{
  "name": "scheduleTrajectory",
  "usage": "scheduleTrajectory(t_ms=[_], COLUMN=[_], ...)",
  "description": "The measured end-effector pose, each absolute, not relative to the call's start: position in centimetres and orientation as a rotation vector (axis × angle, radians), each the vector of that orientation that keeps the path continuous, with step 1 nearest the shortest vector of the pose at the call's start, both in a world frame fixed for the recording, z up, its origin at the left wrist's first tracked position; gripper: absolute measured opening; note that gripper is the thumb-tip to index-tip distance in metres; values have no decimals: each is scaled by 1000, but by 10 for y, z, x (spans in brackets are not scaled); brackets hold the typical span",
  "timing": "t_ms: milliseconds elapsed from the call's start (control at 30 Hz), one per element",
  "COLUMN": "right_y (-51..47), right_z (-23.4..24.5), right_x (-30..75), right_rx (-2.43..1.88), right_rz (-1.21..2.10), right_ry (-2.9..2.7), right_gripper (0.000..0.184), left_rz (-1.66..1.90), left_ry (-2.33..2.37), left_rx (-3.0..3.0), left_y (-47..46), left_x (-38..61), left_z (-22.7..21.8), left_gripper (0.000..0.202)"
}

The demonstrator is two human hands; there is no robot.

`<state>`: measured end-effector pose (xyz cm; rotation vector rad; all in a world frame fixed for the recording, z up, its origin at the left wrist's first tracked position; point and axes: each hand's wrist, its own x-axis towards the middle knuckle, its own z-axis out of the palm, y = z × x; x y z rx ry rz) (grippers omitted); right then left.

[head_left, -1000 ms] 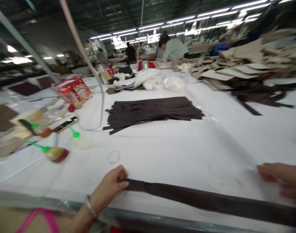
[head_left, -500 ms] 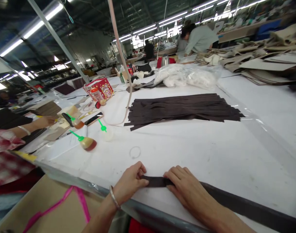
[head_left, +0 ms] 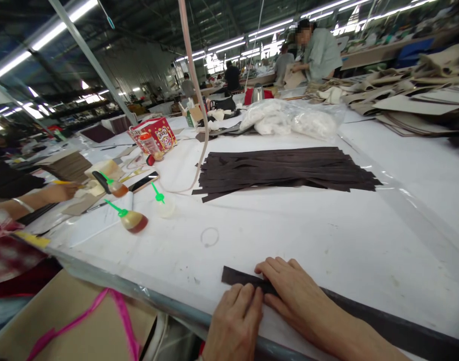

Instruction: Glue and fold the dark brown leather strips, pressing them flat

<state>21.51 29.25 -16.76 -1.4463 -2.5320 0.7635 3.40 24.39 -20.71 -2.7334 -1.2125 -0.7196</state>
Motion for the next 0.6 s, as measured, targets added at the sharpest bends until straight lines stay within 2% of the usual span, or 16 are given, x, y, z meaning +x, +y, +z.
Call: scheduleTrajectory(t_ms=[167, 300, 400, 600], right_y=[303, 307, 305, 306], right_z=[-160, -165, -169, -165], right_x=[219, 214, 211, 214], right_rx=[-1356, -1186, -1102, -1089], right_rz=[580, 409, 285, 295], right_ry=[-2683, -2770, -2808, -2780], right_gripper=[29, 13, 9, 5], left_rz=[-626, -613, -658, -767], left_ry=[-1179, -1237, -1248, -1446], left_rx=[-2606, -2547, -2545, -2514], left_y=[238, 236, 235, 230], left_x=[27, 24, 26, 32], left_z=[-231, -238, -239, -241], left_gripper=[34, 38, 40, 40])
